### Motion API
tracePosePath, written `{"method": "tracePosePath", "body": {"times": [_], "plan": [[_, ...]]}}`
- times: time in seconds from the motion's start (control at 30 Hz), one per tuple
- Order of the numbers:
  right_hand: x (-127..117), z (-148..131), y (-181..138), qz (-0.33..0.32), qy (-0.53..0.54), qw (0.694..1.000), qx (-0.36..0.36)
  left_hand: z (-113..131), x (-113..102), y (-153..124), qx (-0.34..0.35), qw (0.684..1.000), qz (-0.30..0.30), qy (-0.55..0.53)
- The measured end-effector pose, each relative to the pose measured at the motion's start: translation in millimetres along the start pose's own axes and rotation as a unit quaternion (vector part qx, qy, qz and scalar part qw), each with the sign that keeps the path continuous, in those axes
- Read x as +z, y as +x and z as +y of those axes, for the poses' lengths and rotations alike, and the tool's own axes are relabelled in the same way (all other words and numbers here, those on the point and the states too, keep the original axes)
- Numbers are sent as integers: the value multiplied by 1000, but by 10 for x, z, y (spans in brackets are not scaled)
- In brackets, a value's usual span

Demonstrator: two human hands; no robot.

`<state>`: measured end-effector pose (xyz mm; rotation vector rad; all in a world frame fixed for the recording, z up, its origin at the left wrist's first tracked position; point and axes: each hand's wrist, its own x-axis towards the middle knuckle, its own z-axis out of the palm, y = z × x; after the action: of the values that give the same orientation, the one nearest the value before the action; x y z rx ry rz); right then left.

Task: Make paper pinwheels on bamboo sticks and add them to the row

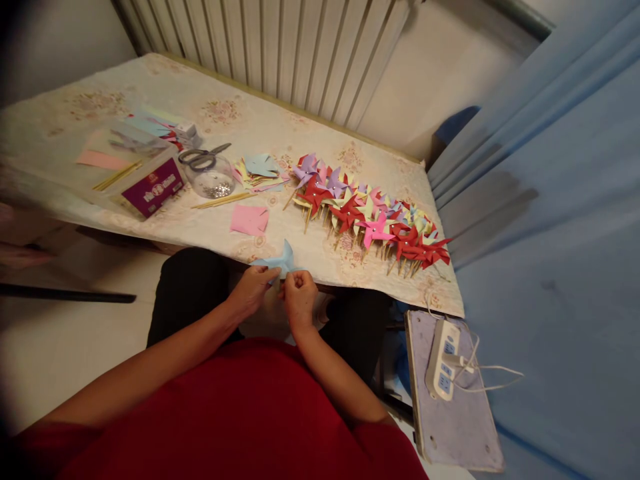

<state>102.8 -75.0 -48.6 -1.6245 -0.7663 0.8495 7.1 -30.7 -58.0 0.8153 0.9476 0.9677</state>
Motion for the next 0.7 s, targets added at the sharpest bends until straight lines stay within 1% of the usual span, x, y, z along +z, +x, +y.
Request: {"method": "tracePosePath", "body": {"times": [0.1,0.23,0.5,0.7], "plan": [[5,12,8,6,-10,1000,-1,16,14,-7,10,1000,14,20],[1,11,11,-3,-18,1000,-3,48,25,-19,13,999,22,42],[-11,3,29,-27,-8,1000,13,72,28,-33,11,999,32,37],[-24,0,46,-38,-6,999,19,80,26,-35,13,999,16,32]]}}
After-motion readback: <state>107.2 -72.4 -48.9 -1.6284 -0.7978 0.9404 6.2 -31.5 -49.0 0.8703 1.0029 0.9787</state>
